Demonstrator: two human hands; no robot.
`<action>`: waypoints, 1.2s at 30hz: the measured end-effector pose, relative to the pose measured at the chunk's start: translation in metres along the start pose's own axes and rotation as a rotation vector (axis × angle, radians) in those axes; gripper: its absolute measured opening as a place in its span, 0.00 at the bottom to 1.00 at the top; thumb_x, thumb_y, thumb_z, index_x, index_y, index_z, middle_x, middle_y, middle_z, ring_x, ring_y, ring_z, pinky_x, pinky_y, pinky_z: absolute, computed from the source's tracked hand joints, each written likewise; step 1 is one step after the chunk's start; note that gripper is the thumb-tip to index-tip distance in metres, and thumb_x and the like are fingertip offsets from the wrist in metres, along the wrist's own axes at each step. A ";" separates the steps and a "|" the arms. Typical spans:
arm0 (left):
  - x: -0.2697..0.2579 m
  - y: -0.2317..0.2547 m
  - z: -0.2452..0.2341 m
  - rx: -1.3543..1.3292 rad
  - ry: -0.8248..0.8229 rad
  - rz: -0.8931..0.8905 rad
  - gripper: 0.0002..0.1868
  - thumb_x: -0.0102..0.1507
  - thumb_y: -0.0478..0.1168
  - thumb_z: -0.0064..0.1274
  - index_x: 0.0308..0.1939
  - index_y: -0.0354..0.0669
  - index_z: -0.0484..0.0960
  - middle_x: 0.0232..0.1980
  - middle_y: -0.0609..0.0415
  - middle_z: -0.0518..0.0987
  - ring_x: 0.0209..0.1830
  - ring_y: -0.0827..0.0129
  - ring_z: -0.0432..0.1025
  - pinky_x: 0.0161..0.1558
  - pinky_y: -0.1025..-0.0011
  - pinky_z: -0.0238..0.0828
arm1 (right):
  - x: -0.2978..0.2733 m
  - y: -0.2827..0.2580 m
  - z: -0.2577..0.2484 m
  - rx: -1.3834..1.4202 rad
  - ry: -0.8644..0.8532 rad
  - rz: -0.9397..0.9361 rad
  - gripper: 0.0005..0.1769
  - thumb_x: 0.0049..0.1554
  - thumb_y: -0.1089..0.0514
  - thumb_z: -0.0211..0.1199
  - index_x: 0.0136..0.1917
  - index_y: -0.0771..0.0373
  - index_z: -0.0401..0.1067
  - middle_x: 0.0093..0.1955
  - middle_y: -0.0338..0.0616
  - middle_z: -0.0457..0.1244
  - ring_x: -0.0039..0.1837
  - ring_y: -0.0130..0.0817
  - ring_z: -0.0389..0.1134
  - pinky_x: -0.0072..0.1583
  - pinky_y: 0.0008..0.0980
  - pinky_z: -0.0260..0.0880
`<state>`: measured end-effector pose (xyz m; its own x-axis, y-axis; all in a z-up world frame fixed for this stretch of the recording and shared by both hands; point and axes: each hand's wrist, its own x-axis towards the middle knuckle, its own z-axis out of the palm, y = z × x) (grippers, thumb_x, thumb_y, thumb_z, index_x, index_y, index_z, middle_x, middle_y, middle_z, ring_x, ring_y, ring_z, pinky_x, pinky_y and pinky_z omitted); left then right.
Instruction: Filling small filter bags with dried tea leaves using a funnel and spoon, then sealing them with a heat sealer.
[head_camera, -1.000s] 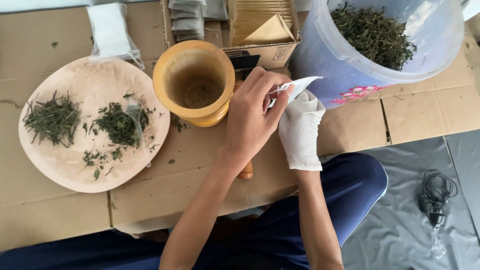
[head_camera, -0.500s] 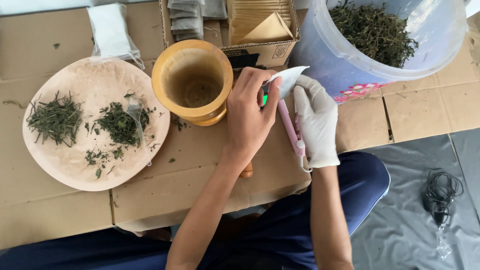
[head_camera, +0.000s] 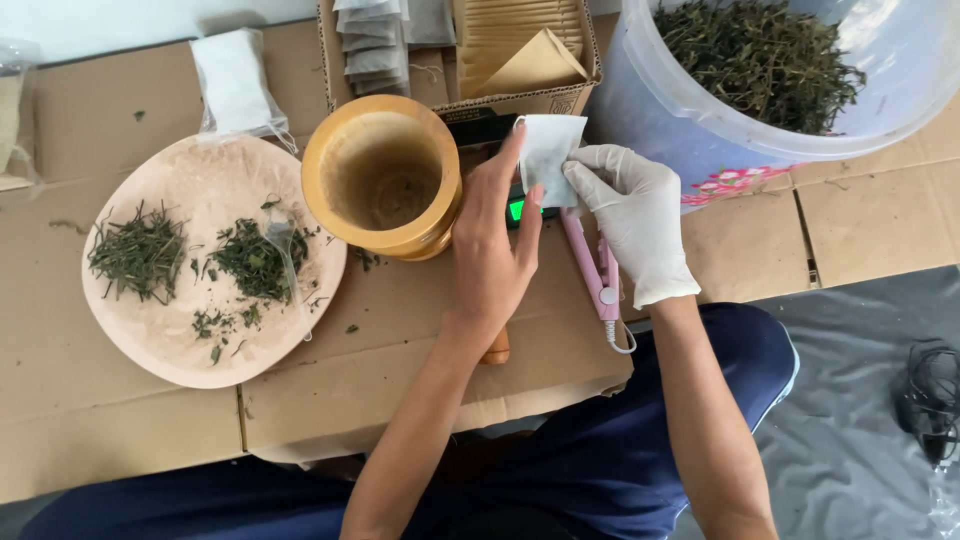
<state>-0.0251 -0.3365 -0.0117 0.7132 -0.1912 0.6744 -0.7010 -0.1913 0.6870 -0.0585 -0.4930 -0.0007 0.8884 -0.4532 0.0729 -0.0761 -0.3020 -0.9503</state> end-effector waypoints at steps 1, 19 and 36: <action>0.002 0.000 -0.005 0.008 -0.002 -0.004 0.26 0.79 0.32 0.46 0.82 0.43 0.66 0.63 0.47 0.78 0.55 0.59 0.77 0.63 0.58 0.78 | 0.003 0.003 0.002 0.006 -0.006 0.004 0.10 0.65 0.60 0.72 0.60 0.60 0.82 0.49 0.45 0.74 0.52 0.27 0.75 0.57 0.31 0.77; -0.006 -0.013 -0.008 0.014 -0.099 -0.135 0.25 0.74 0.28 0.51 0.77 0.37 0.70 0.63 0.45 0.76 0.60 0.54 0.77 0.61 0.58 0.81 | -0.004 -0.026 0.009 0.076 -0.049 -0.056 0.12 0.67 0.67 0.64 0.62 0.61 0.80 0.41 0.46 0.72 0.44 0.28 0.75 0.48 0.24 0.70; -0.007 -0.013 -0.008 0.002 -0.165 -0.190 0.26 0.73 0.27 0.50 0.76 0.36 0.70 0.63 0.44 0.75 0.62 0.52 0.76 0.61 0.58 0.80 | -0.004 -0.004 0.007 -0.081 -0.074 -0.257 0.11 0.62 0.70 0.71 0.58 0.62 0.83 0.53 0.51 0.73 0.58 0.43 0.76 0.59 0.38 0.75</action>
<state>-0.0205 -0.3247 -0.0231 0.8223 -0.3059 0.4798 -0.5544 -0.2407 0.7967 -0.0591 -0.4843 0.0006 0.9137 -0.2914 0.2833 0.1228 -0.4664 -0.8760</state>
